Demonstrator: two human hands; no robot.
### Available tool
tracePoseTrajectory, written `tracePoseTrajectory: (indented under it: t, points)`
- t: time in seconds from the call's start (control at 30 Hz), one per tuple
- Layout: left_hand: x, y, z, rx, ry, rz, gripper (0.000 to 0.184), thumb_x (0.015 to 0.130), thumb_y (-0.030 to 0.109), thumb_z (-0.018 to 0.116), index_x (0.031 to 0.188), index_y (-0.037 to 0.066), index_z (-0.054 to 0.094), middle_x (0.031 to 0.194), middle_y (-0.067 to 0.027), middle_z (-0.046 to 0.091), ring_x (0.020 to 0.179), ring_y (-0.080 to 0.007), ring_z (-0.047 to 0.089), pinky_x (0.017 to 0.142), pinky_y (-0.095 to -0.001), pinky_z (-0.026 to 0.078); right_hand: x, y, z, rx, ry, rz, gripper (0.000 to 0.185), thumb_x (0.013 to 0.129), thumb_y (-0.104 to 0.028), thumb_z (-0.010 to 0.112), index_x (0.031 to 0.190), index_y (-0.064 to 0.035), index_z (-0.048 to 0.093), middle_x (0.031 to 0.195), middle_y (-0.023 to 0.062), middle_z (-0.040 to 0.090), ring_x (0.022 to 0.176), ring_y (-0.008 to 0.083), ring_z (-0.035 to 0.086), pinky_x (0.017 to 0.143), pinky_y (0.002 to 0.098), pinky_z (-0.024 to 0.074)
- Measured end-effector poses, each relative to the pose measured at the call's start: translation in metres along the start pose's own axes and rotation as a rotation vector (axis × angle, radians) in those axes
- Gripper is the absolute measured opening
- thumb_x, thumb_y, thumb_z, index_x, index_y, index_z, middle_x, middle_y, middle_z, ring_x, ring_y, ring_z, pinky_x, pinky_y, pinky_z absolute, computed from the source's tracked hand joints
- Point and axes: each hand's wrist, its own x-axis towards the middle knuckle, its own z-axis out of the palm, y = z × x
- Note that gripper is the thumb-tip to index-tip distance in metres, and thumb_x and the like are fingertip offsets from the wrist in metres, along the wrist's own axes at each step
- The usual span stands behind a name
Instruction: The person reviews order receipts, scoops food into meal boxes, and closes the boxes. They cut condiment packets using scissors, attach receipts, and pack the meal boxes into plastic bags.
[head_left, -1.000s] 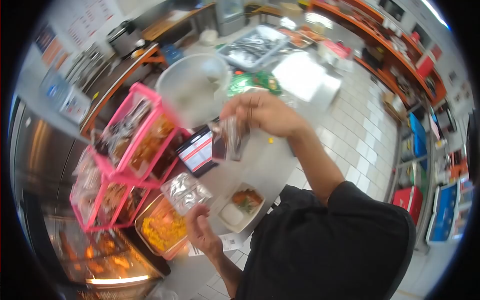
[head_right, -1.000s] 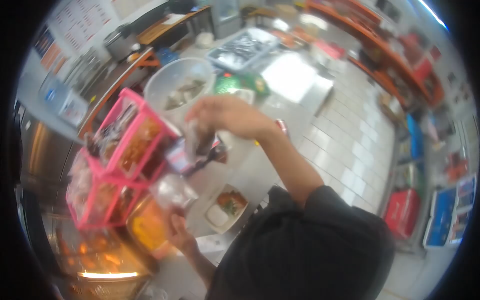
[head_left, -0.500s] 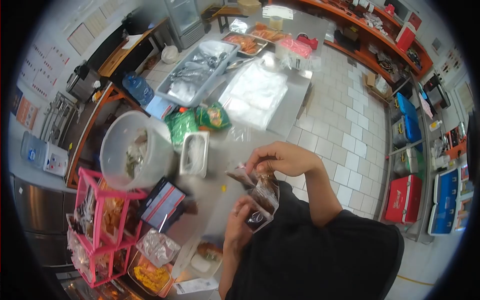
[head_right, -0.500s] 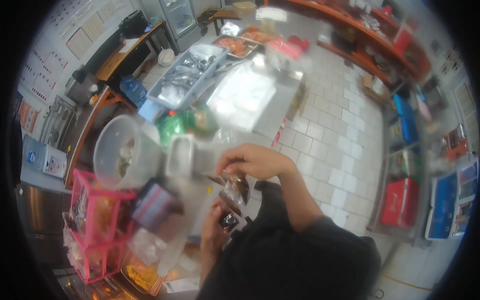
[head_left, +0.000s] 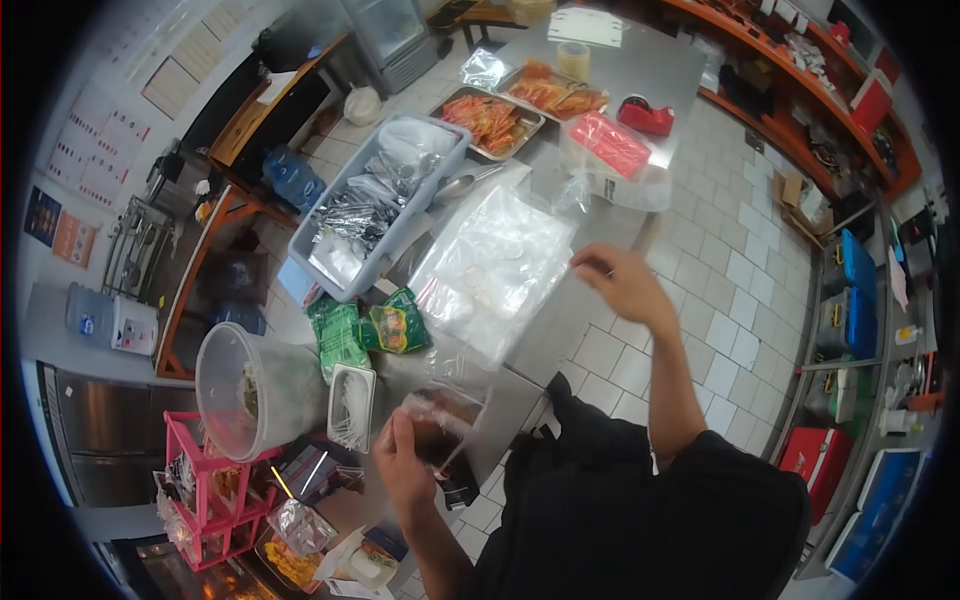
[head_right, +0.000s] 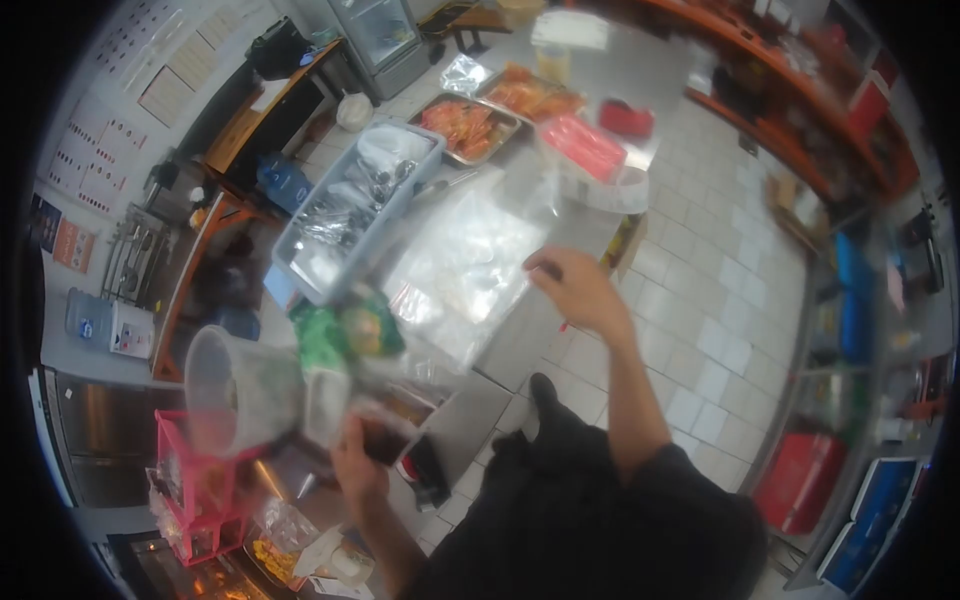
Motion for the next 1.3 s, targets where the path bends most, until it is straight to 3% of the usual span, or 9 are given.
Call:
tracePoseTrajectory:
  t: [0.23,0.43,0.53,0.63,0.7,0.87,0.97,1.1,1.3]
  points:
    - [0.052,0.004,0.079,-0.178,-0.118,-0.018,0.029,0.103,0.025,0.047,0.102,-0.001,0.058,0.092,-0.0116,0.065,0.073,-0.0201,0.063,0.065,-0.0326,0.054,0.081,0.034,-0.103,-0.029,-0.075,0.107,0.02,0.089,-0.008,0.059,0.105,0.001,0.066,0.082,0.0072,0.067,0.073,0.0155,0.063,0.07,0.0286,0.0505]
    - [0.076,-0.007,0.099,-0.672,-0.109,-0.001,0.032,0.104,0.031,0.043,0.111,0.003,0.056,0.1,-0.009,0.065,0.085,-0.0158,0.065,0.07,-0.0336,0.056,0.301,0.156,-0.165,-0.409,0.063,-0.284,0.024,0.089,-0.007,0.06,0.113,-0.003,0.064,0.096,0.0171,0.07,0.084,0.0286,0.067,0.078,0.0355,0.0513]
    - [0.087,-0.032,0.131,-0.717,0.188,-0.111,0.033,0.105,0.033,0.042,0.11,0.004,0.057,0.104,-0.0078,0.065,0.092,-0.0139,0.065,0.073,-0.034,0.057,0.411,0.206,-0.173,-0.471,0.02,-0.292,0.027,0.088,-0.006,0.061,0.115,-0.0048,0.064,0.103,0.0183,0.069,0.09,0.0348,0.066,0.081,0.0371,0.0509]
    - [0.095,-0.117,0.115,-0.418,0.186,-0.192,0.025,0.091,0.012,0.065,0.114,0.005,0.057,0.108,-0.0044,0.063,0.092,-0.0174,0.063,0.08,-0.0321,0.053,0.502,0.243,-0.175,-0.818,-0.104,-0.369,0.028,0.088,-0.008,0.06,0.116,-0.0085,0.064,0.103,0.0185,0.069,0.092,0.0347,0.066,0.082,0.0385,0.0508]
    - [0.101,-0.133,0.141,-0.349,0.347,-0.379,0.038,0.081,0.0,0.071,0.116,0.004,0.056,0.106,-0.0063,0.062,0.091,-0.0192,0.062,0.08,-0.0318,0.052,0.546,0.29,-0.177,-0.779,-0.206,-0.136,0.033,0.085,-0.006,0.059,0.117,-0.0122,0.065,0.103,0.0168,0.069,0.094,0.0351,0.066,0.082,0.0393,0.0515]
    - [0.097,-0.178,0.158,-0.439,0.432,-0.409,0.04,0.082,0.001,0.07,0.118,0.004,0.054,0.104,-0.0077,0.063,0.092,-0.0192,0.063,0.079,-0.0312,0.053,0.579,0.318,-0.184,-0.706,-0.389,-0.006,0.038,0.08,-0.002,0.06,0.116,-0.0138,0.065,0.099,0.0159,0.07,0.089,0.0341,0.066,0.08,0.0405,0.0518]
    - [0.092,-0.195,0.144,-0.299,0.439,-0.476,0.041,0.083,0.004,0.071,0.119,0.006,0.052,0.104,-0.0057,0.062,0.093,-0.0162,0.063,0.077,-0.0293,0.052,0.594,0.316,-0.2,-1.132,-0.621,-0.512,0.03,0.078,-0.002,0.062,0.108,-0.0027,0.066,0.092,0.0139,0.07,0.081,0.03,0.066,0.075,0.0385,0.0534]
    - [0.079,-0.189,0.149,-0.282,0.531,-0.348,0.058,0.078,-0.001,0.075,0.129,0.0,0.047,0.114,-0.0089,0.059,0.099,-0.0189,0.062,0.085,-0.0307,0.052,0.577,0.283,-0.233,-0.558,-0.931,-0.159,0.041,0.081,-0.004,0.062,0.122,0.0003,0.06,0.076,0.0019,0.06,0.064,0.0075,0.054,0.054,0.0257,0.0433]
    - [0.07,-0.206,0.15,-0.368,0.502,-0.351,0.059,0.077,-0.007,0.073,0.129,0.0,0.045,0.108,-0.0101,0.062,0.098,-0.0212,0.064,0.084,-0.0333,0.057,0.372,0.205,-0.196,-0.267,-0.719,0.024,0.046,0.089,-0.008,0.061,0.134,-0.004,0.052,0.093,-0.0005,0.054,0.079,0.0057,0.048,0.069,0.0211,0.0426]
